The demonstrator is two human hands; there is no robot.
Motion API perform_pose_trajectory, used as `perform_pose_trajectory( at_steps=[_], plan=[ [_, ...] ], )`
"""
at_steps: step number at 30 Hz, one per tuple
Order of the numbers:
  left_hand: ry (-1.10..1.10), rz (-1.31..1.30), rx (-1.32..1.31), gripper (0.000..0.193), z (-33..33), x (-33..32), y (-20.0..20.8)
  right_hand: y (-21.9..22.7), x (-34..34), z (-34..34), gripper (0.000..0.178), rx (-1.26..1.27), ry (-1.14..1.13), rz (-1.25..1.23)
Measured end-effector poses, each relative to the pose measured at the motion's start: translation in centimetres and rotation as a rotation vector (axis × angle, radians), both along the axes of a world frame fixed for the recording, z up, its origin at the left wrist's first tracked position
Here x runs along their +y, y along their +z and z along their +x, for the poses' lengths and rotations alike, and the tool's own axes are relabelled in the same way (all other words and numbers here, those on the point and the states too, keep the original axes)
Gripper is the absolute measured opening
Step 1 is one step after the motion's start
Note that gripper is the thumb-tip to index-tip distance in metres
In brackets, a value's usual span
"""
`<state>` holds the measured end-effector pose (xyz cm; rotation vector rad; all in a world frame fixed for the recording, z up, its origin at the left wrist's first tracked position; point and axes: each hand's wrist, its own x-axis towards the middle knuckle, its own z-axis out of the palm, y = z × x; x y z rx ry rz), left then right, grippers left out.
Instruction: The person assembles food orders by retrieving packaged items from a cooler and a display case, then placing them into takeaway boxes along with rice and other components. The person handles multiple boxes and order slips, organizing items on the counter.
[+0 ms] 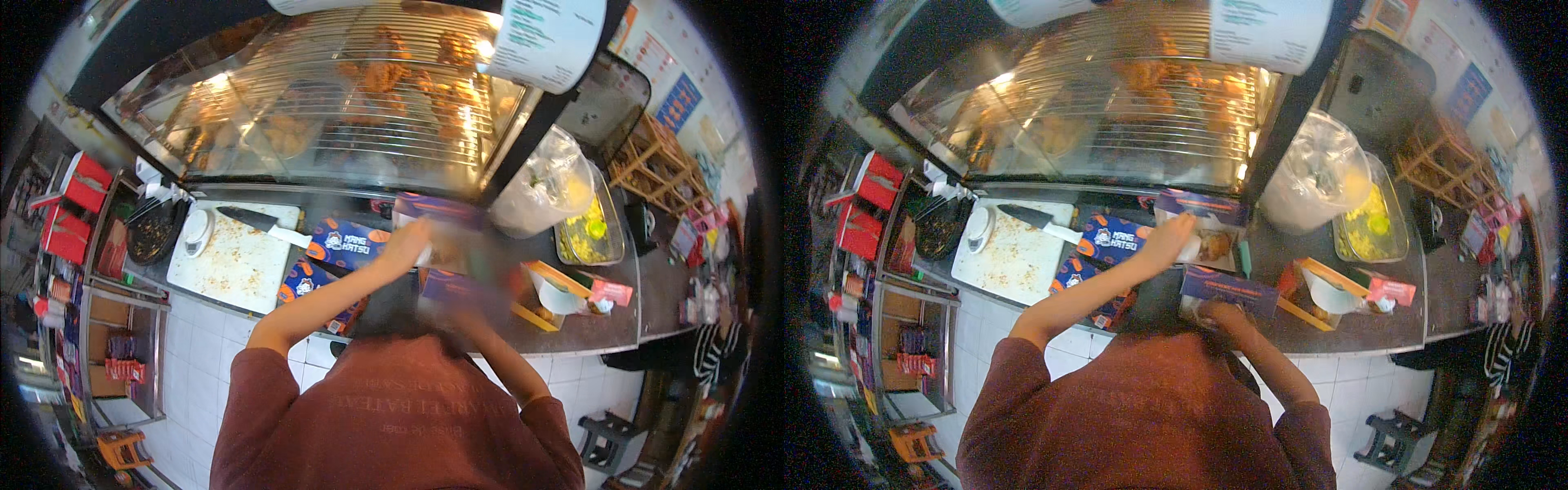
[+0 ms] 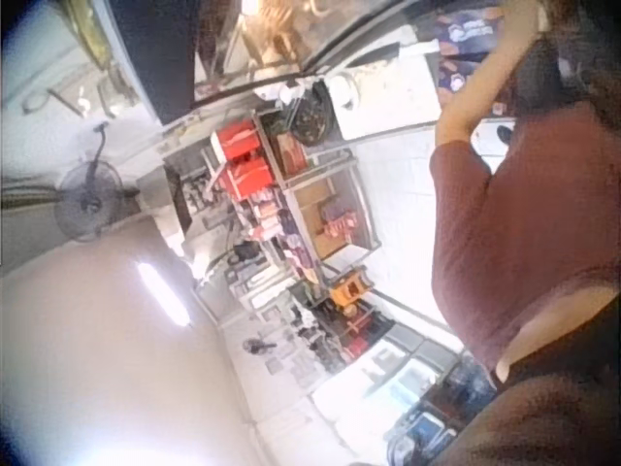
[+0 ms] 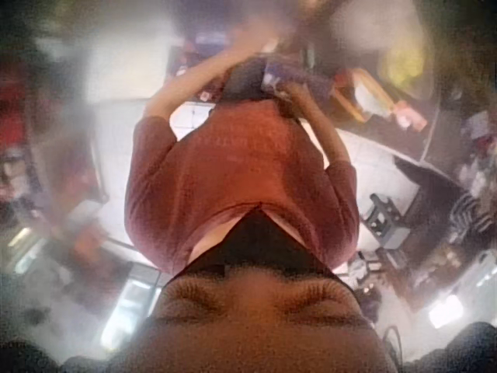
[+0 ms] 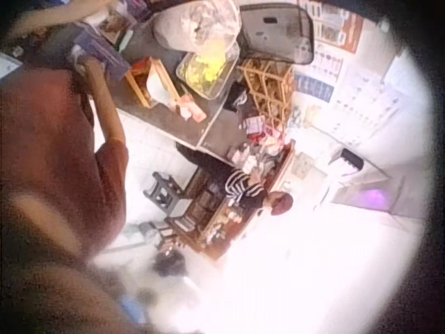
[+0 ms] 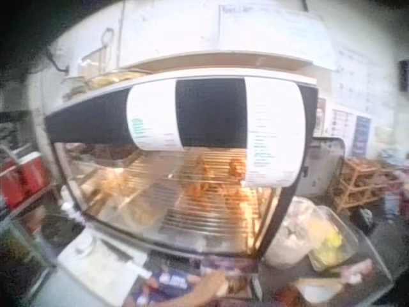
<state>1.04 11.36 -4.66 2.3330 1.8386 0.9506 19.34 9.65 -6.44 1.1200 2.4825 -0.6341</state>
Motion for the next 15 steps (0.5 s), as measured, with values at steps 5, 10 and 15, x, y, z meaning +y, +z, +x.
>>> perform_pose_trajectory(
  at_steps=[5, 10, 15],
  plan=[
    [-0.079, -0.579, 0.171, 0.02, -1.3, 0.9, -1.9, 0.2, 1.1, -0.1, 0.049, 0.126, -0.061, 0.045],
    [-0.092, -0.728, 0.046, 0.022, 1.8, 1.8, -5.2, 1.1, -0.3, 2.5, 0.054, -0.008, -0.198, -0.065],
    [-0.067, -0.866, -0.443, 0.023, 3.9, 6.0, -6.0, 2.1, 1.2, 5.0, 0.039, -0.234, 0.106, 0.098]
  ],
)
